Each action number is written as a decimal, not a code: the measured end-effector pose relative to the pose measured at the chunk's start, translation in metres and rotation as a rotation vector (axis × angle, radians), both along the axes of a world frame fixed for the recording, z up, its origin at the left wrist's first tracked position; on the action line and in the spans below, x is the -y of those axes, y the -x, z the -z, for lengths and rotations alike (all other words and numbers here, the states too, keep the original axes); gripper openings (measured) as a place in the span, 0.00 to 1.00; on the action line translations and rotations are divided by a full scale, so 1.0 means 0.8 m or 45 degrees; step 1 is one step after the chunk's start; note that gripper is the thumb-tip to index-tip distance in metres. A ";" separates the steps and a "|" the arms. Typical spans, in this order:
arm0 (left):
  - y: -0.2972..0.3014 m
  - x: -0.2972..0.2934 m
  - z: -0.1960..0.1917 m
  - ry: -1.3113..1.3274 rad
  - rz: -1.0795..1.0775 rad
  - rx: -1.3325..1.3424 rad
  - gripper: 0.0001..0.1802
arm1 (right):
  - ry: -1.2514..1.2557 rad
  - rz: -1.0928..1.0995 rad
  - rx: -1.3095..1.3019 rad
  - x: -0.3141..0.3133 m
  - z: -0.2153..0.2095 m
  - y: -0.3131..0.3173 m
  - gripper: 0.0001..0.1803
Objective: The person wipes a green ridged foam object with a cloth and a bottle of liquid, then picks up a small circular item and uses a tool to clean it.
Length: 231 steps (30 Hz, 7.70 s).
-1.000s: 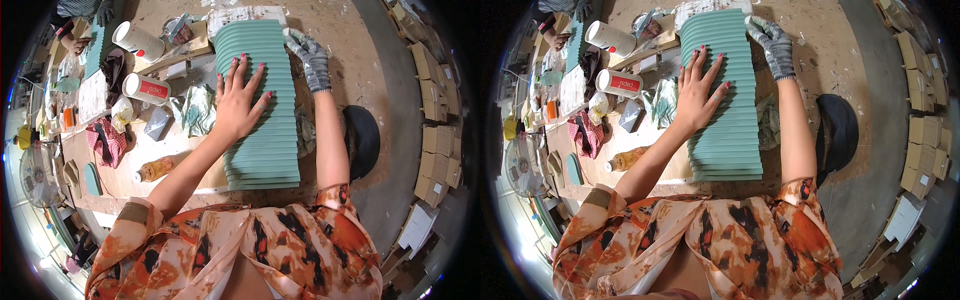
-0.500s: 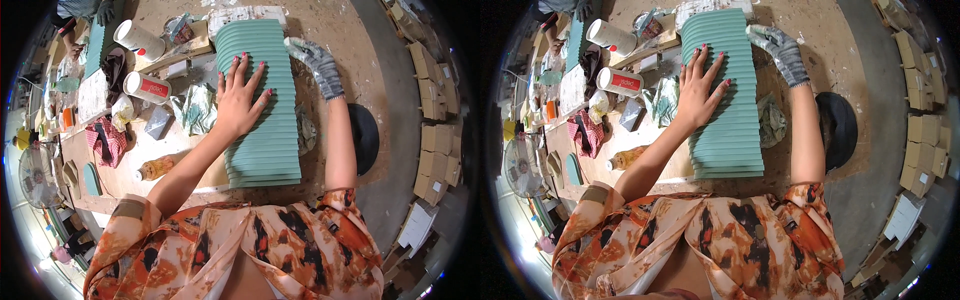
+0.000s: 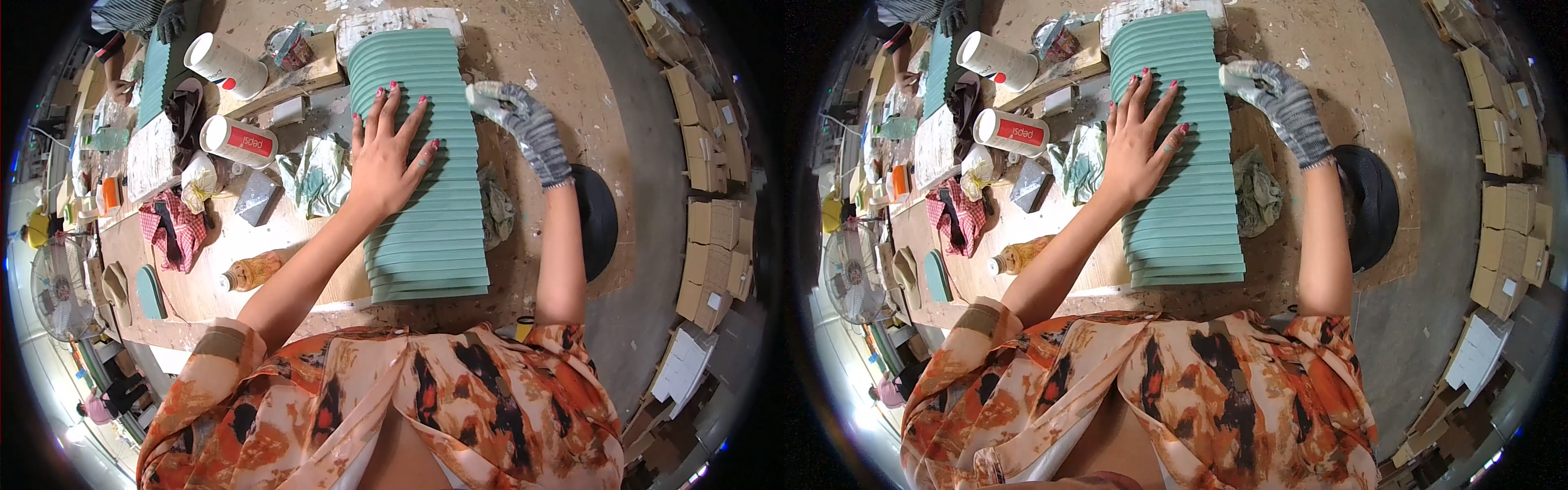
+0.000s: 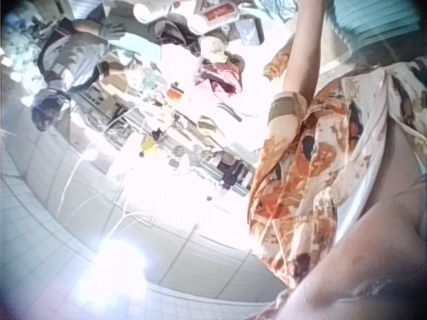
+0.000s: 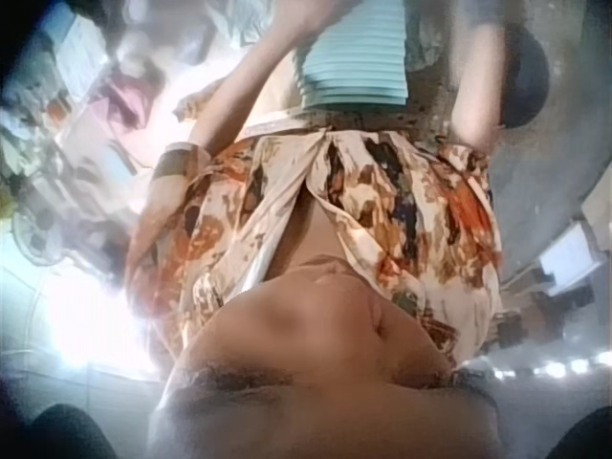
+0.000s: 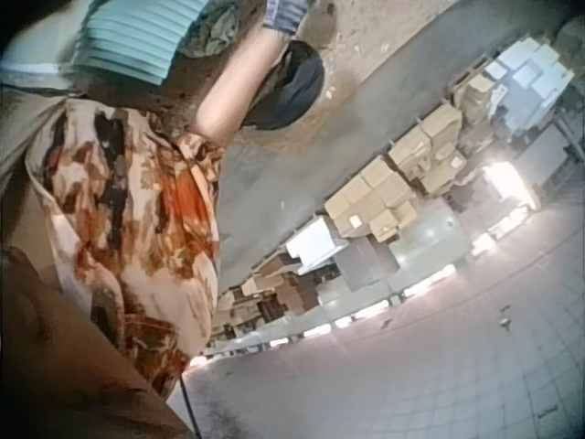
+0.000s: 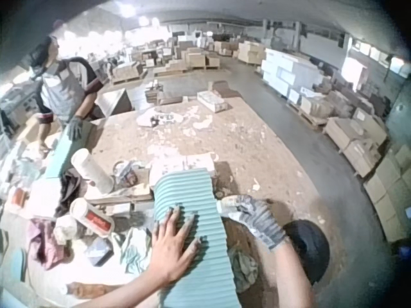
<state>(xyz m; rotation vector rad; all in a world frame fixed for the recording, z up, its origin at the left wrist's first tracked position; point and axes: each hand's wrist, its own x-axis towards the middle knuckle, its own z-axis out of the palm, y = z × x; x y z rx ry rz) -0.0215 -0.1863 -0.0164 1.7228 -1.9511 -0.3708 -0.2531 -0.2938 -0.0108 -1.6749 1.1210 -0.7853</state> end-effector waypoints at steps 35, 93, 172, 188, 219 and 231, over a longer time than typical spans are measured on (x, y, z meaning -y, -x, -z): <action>0.003 0.009 0.021 0.042 0.023 -0.008 0.30 | -0.063 0.194 0.529 -0.129 0.022 0.012 0.15; -0.120 -0.312 -0.017 -0.053 -0.022 -0.979 0.24 | -0.007 0.003 0.344 -0.250 -0.022 -0.096 0.15; -0.028 -0.211 0.074 -0.118 0.149 -0.572 0.77 | 1.121 -0.131 -1.267 -0.106 0.065 -0.220 0.24; -0.033 -0.210 0.068 -0.236 0.137 -0.632 0.77 | 1.152 0.030 -1.478 -0.021 0.063 -0.238 0.25; -0.031 -0.203 0.066 -0.278 0.242 -0.672 0.73 | 0.822 0.450 -0.955 0.065 0.085 -0.126 0.18; -0.035 -0.205 0.061 -0.268 0.209 -0.660 0.73 | 0.544 -0.150 -1.103 0.004 0.079 -0.311 0.22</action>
